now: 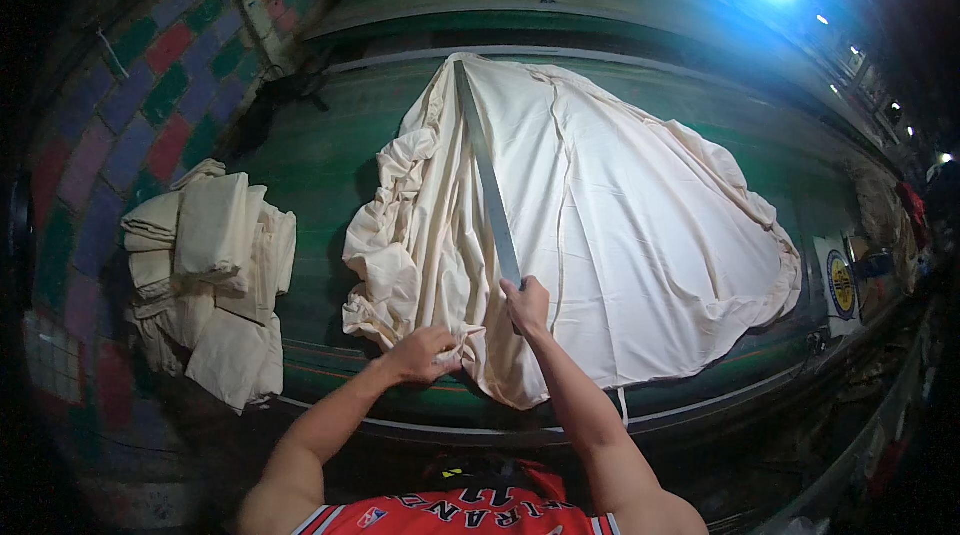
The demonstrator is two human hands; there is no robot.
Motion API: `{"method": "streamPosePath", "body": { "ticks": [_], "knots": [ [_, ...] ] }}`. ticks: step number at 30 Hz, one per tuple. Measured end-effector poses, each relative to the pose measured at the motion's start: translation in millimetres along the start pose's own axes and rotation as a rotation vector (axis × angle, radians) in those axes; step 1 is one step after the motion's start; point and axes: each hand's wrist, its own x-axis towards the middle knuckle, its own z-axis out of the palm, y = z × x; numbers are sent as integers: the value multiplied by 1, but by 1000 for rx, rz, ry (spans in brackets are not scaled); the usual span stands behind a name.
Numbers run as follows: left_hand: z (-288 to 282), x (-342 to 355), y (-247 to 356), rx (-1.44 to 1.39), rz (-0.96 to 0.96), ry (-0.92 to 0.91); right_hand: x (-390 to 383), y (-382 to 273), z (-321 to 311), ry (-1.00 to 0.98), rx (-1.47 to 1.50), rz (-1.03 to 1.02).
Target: The person spreads a large white fabric on a green worktable, uses a long metal ruler to align and cut the fabric into a rectangular shape, and then places a circular logo patch on the center of the cut piece.
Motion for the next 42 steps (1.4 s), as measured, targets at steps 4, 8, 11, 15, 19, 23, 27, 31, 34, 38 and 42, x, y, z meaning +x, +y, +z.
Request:
{"method": "streamPosePath", "body": {
  "ticks": [4,8,11,15,19,23,27,31,34,38,42],
  "knots": [
    [14,-25,23,162,-191,106,-23,39,-39,9,-154,-81],
    [3,-50,6,30,-533,-188,-34,73,-63,-181,-22,23],
    [-30,-63,-14,288,-839,-379,-37,83,-65,-449,96,12],
    [-54,-63,-18,322,-1161,-758,-48,77,-61,-698,145,-131],
    [-13,-52,23,572,-926,-362,-64,71,-65,-633,-150,-372],
    [51,-38,67,184,-319,42,-71,72,-95,-560,-517,-514],
    [88,-47,79,137,-365,-184,-76,90,-165,-399,-582,-588],
    [92,-67,84,92,-400,-212,-95,127,-251,-301,-808,-640],
    [87,-71,89,76,-400,-173,-99,151,-273,-357,-866,-672],
    [75,-68,86,127,-448,-271,-98,173,-279,-627,-757,-601],
    [70,-47,74,133,-602,-530,-106,176,-275,-745,-766,-598]
  ]
}}
